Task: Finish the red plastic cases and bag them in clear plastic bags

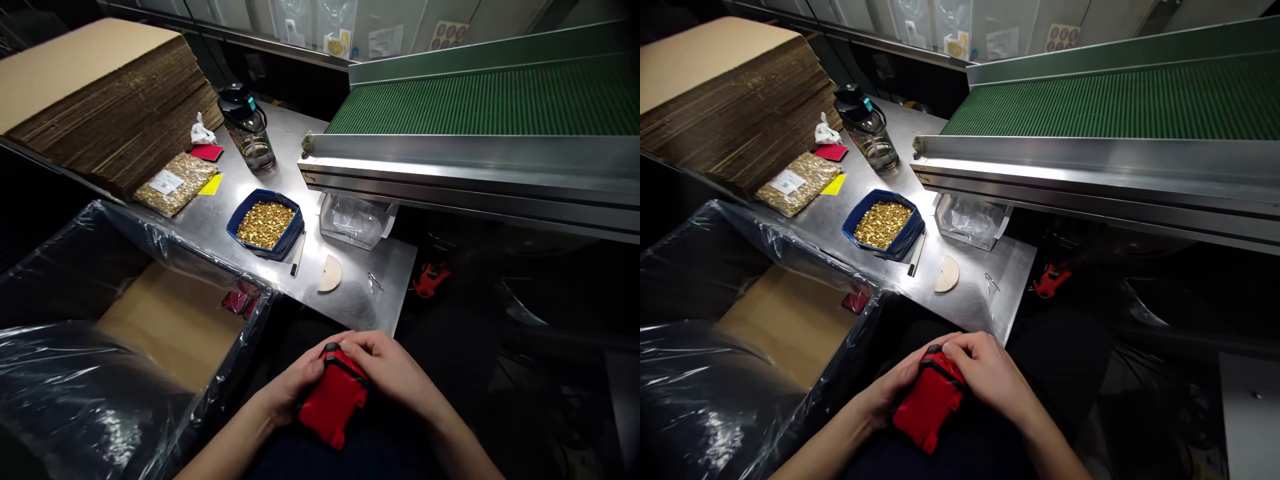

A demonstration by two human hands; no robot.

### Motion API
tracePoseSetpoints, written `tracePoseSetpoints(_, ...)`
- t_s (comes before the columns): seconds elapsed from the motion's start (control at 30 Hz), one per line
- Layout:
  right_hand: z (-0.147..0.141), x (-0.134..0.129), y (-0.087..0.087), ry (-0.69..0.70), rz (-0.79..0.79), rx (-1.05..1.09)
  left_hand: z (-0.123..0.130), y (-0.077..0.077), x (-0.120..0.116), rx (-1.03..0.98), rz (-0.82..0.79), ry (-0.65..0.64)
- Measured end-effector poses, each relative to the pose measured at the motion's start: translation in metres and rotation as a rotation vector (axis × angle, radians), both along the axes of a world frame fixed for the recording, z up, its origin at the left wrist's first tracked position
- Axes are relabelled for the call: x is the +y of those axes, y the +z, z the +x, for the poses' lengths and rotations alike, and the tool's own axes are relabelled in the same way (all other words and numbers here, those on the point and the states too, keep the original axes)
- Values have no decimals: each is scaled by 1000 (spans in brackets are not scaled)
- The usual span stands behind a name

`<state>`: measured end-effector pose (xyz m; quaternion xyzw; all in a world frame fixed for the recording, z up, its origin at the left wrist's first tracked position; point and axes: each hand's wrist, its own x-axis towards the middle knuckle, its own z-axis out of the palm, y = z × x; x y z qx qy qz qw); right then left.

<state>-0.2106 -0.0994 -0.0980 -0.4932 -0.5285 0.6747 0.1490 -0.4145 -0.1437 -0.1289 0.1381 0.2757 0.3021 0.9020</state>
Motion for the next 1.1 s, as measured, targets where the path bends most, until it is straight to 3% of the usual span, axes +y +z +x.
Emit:
tracePoseSetpoints(0.1,-19,26,-8,-62,367,-550,-6,-5,-10,7,-88,95)
tracePoseSetpoints(0.17,-37,51,-19,-104,415,-714,-7,-10,-16,28,-144,165)
tracePoseSetpoints(0.33,-82,101,-56,-149,407,-844,-3,-24,-18,66,-233,286)
tracePoseSetpoints(0.43,-79,106,-68,-109,432,-784,1,-28,-13,98,-273,325)
tracePoseSetpoints(0.57,-34,79,-59,-6,462,-620,6,-31,-7,195,-339,344)
tracePoseSetpoints(0.67,9,39,-39,95,450,-491,10,-34,-3,230,-350,329)
tracePoseSetpoints(0.77,36,-5,-25,304,518,-368,13,-37,1,266,-351,321)
tracePoseSetpoints(0.9,32,-44,-31,530,760,-428,16,-39,5,334,-343,270)
tracePoseSetpoints(1.1,10,-40,-47,509,858,-510,18,-41,7,500,-311,222)
